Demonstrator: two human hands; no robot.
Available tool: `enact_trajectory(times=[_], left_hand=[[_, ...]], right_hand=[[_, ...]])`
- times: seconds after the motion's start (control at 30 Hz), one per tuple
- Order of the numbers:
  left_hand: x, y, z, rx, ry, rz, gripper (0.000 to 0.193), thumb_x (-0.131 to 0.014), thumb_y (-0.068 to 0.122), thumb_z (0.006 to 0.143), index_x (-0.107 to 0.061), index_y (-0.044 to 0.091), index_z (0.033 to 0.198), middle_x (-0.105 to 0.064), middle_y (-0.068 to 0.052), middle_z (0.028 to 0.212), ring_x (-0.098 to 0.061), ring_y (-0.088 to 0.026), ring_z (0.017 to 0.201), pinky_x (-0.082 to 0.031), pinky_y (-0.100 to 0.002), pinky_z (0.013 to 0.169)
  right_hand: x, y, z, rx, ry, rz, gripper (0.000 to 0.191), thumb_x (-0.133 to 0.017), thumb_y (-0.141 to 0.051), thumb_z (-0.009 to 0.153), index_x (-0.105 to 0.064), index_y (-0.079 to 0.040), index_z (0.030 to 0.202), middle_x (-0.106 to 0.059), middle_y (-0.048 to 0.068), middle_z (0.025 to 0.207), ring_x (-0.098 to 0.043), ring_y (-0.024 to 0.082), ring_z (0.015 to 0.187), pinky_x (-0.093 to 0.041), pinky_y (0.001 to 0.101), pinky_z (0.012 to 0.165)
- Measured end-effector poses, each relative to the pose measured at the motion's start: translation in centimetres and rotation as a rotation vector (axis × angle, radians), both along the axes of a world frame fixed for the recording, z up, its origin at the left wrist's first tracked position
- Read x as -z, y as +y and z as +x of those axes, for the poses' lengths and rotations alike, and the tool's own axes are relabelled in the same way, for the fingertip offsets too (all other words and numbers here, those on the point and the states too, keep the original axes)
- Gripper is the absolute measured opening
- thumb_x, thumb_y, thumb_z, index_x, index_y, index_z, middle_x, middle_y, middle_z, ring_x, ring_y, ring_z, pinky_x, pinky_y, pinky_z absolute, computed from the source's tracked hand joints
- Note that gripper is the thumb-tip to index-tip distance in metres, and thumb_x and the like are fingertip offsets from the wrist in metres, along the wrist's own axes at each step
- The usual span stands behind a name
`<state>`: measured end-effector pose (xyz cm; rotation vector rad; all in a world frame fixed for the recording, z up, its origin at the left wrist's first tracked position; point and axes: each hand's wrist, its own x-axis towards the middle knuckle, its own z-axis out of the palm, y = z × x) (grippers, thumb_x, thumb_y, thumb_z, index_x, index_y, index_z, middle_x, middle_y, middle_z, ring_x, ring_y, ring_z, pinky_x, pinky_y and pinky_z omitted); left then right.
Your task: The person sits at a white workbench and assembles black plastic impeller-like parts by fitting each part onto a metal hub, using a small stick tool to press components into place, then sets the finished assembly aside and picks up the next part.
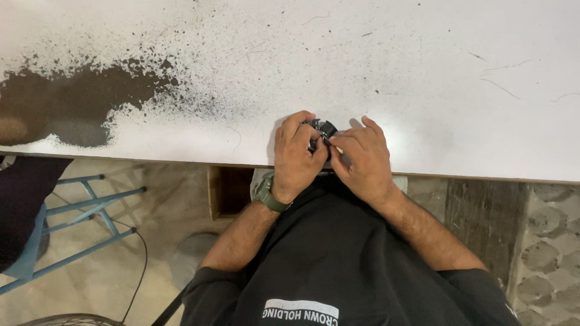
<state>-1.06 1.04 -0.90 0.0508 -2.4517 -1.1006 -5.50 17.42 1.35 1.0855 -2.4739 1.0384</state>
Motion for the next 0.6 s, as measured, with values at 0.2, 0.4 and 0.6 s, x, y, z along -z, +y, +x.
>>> enact_trajectory(times=[0.2,0.4,0.6], left_hand=[[0.1,0.0,0.0,0.011,-0.015,0.002,0.014,-0.075,0.002,0.082,-0.062,0.004,0.088,-0.061,-0.013,0.128,-0.059,-0.031,0.116,-0.046,-0.047,0.1],[-1.2,-1.1,0.5,0.005,0.019,0.112,0.015,-0.073,0.006,0.091,-0.065,0.001,0.103,-0.053,-0.017,0.139,-0.059,-0.032,0.126,-0.055,-0.042,0.1],[-1.7,-2.1,0.3,0.04,0.01,-0.187,0.03,-0.079,0.012,0.087,-0.07,0.001,0.113,-0.057,-0.015,0.135,-0.061,-0.034,0.117,-0.051,-0.047,0.098]], right_hand=[[-0.3,-0.4,0.0,0.011,0.016,0.046,0.021,-0.079,-0.002,0.086,-0.071,-0.009,0.104,-0.067,0.005,0.097,-0.065,0.028,0.099,-0.046,0.0526,0.115],[-0.1,0.3,0.0,0.009,0.005,-0.048,0.021,-0.076,-0.002,0.087,-0.065,-0.005,0.105,-0.068,0.009,0.097,-0.066,0.029,0.095,-0.047,0.0547,0.113],[0.9,0.3,-0.2,0.054,-0.076,-0.135,0.02,-0.074,-0.001,0.09,-0.063,-0.005,0.106,-0.069,0.01,0.097,-0.067,0.03,0.095,-0.049,0.0552,0.113]])
